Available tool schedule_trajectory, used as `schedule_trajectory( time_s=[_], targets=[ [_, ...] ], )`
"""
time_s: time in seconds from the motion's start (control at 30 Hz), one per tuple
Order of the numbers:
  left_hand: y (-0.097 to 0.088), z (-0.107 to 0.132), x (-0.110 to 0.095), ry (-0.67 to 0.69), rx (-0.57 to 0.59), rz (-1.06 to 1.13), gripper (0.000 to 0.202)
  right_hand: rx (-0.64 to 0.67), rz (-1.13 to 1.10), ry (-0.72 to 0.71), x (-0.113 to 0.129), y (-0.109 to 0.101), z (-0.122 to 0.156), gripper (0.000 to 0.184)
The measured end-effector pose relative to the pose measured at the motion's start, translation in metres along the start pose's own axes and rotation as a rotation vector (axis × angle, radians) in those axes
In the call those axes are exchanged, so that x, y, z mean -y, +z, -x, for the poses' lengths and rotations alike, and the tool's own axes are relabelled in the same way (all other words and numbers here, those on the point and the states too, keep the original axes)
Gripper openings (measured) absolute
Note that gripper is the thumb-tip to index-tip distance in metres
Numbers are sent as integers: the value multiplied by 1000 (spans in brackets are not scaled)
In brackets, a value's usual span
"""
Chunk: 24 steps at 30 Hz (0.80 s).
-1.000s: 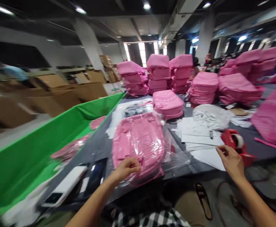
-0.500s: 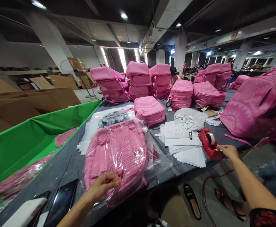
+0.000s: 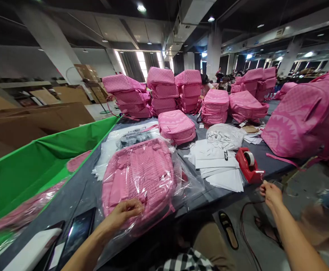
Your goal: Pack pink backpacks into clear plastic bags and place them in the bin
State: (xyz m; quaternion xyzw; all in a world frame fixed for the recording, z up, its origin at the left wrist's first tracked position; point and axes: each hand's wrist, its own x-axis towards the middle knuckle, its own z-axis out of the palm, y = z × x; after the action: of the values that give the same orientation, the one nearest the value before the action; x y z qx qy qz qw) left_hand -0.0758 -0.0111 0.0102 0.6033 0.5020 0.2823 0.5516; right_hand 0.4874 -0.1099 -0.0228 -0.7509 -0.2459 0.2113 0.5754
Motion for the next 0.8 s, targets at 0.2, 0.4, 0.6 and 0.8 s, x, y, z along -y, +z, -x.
schedule_trajectory(
  time_s=[0.2,0.4,0.6,0.8],
  targets=[
    [7,8,-7,-36,-35,66,33,644,-324,106,28,110,86,56],
    [5,-2,5,-96,-67,99,27,1399,146,-810,121,199,155,46],
    [8,-3,6,-103,-47,89,27,1373,842,-1378,161,288,171,17],
    [8,-2,7,-86,-49,43,21,1070,949,-1204,162,289,143,25]
  ],
)
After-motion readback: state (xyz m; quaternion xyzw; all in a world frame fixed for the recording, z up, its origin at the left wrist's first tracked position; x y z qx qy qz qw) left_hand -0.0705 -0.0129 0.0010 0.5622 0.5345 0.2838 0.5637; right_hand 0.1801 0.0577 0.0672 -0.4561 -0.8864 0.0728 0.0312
